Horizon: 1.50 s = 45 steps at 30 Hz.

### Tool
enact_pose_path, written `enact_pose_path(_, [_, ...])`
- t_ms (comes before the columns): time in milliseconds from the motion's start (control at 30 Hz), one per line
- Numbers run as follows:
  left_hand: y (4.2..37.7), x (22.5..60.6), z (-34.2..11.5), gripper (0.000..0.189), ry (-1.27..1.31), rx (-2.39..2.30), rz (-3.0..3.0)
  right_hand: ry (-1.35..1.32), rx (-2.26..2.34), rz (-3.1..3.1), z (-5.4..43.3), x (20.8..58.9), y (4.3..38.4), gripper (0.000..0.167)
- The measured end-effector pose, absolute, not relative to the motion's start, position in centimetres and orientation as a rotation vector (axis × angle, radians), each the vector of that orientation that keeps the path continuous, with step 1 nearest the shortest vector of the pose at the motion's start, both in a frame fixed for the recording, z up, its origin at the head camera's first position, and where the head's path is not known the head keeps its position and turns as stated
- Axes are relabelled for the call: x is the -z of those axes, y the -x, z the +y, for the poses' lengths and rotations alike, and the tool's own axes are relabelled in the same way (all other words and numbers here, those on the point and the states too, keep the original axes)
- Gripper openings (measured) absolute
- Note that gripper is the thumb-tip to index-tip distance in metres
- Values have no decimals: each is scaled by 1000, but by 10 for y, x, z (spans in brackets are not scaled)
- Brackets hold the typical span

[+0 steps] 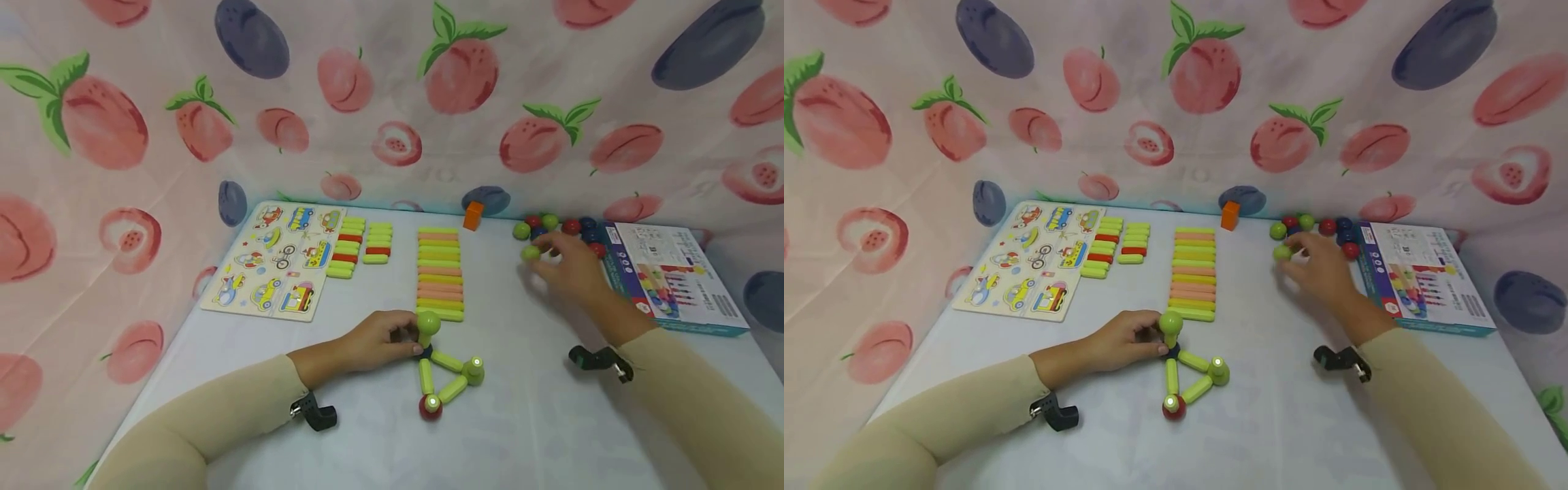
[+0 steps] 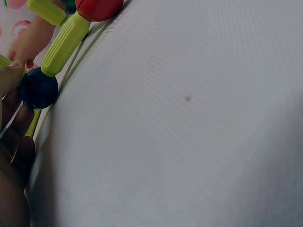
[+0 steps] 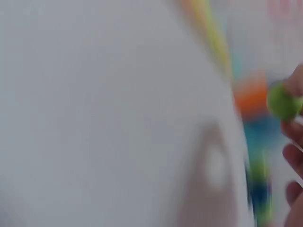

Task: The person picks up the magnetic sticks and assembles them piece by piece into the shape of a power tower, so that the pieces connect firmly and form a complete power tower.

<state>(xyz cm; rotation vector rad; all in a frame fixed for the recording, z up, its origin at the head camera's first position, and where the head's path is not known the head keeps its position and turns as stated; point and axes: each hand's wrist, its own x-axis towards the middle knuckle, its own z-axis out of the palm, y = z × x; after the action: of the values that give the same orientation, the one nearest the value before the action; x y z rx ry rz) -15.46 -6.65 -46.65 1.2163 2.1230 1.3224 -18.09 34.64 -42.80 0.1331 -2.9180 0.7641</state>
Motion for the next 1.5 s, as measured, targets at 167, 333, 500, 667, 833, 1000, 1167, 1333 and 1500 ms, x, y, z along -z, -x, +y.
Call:
enact_pose_path(167, [155,463,-65,28,-1214,-1320,2118,-602,-1550,-2723,283,408,111,28])
enact_pose_path(333, [154,463,-66,28,-1195,-1329,2120,-972,-1713,-2611,260,403,78,40])
enact_pose_path(500, [153,463,-67,27,-1168,-1316,2134,-1027,-1649,-2667,259,411,78,38])
enact_pose_path(667, [153,464,-68,29,-1174,-1312,2132,-952,-1552,-2722,264,423,75,48])
enact_pose_path(833, [153,463,-69,27,-1184,-1245,2154,-771,-1136,-3006,259,439,56,51])
enact_pose_path(1000, [144,457,-73,23,-1148,-1147,2266,-678,-1012,-3070,249,444,64,32])
enact_pose_path(1167, [119,452,-68,27,-1144,-1034,2388,-882,-1101,-3071,249,443,103,36])
enact_pose_path(1333, [91,451,-51,34,-1323,-942,2464,-1232,-1321,-3019,238,447,136,34])
enact_pose_path(1500, [78,454,-44,37,-1400,-933,2492,-1316,-1481,-3003,235,448,140,33])
